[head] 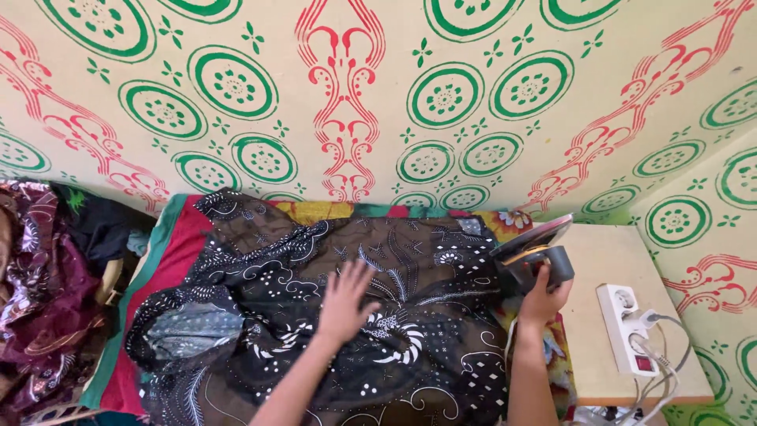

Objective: The person is ironing a patterned black dress on a bed.

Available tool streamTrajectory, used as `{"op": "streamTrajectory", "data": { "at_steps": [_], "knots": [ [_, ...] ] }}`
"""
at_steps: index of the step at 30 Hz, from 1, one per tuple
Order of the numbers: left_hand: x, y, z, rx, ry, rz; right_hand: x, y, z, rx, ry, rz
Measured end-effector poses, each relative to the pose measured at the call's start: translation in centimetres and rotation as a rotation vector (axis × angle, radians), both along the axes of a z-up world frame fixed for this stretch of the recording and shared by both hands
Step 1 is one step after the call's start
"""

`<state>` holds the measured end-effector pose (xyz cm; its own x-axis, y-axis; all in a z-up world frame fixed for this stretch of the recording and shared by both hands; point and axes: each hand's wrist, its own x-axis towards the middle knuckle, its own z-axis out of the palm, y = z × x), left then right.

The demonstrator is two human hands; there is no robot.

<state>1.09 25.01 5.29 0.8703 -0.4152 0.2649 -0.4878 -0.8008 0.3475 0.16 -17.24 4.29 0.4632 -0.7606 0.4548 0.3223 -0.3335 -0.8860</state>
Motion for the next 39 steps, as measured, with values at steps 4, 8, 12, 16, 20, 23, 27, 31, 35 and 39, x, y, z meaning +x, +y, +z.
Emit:
{"op": "streamTrajectory", "data": {
  "at_steps": [4, 8, 12, 16, 20, 23, 27, 31, 35, 39],
  "knots": [
    [-0.9, -1.3, -2.1, 0.091, -0.010, -0.030, -2.6, 3.5, 2.6, -0.328, 0.064, -0.301],
    [-1.1, -1.0, -0.8, 0.091, 0.066, -0.045, -4.8, 11.6, 3.6, -0.747, 0.291, -0.147],
    [-1.3, -0.7, 0.4, 0.148, 0.105, -0.082, -6.7, 17.7, 3.7, -1.091, 0.537, 0.413],
    [-1.8, -0.2, -0.6, 0.200, 0.105, -0.108, -7.1, 16.4, -1.0, -1.091, 0.746, 0.474],
    [-2.5, 0.5, -0.9, 0.129, 0.073, -0.103, -9.2, 16.1, -1.9, -1.092, 0.677, 0.491],
    [-3.8, 2.1, -1.0, 0.071, 0.057, -0.103, -12.4, 16.9, -1.2, -1.008, 0.638, 0.556],
    [-3.6, 6.9, 0.2, -0.047, -0.013, 0.079, -14.7, 16.6, -0.6, -1.014, 0.615, 0.634],
    [-0.2, 14.5, 1.0, -0.121, -0.132, 0.357, -12.1, 13.2, 0.2, -0.803, 0.518, 0.116],
    [2.0, 17.8, -1.5, 0.086, -0.135, 0.403, -8.1, 12.6, -0.1, -0.805, 0.647, -0.159],
    [0.9, 18.3, -3.6, 0.279, -0.039, 0.366, -7.5, 13.3, -2.0, -0.830, 0.832, -0.244]
  ]
}}
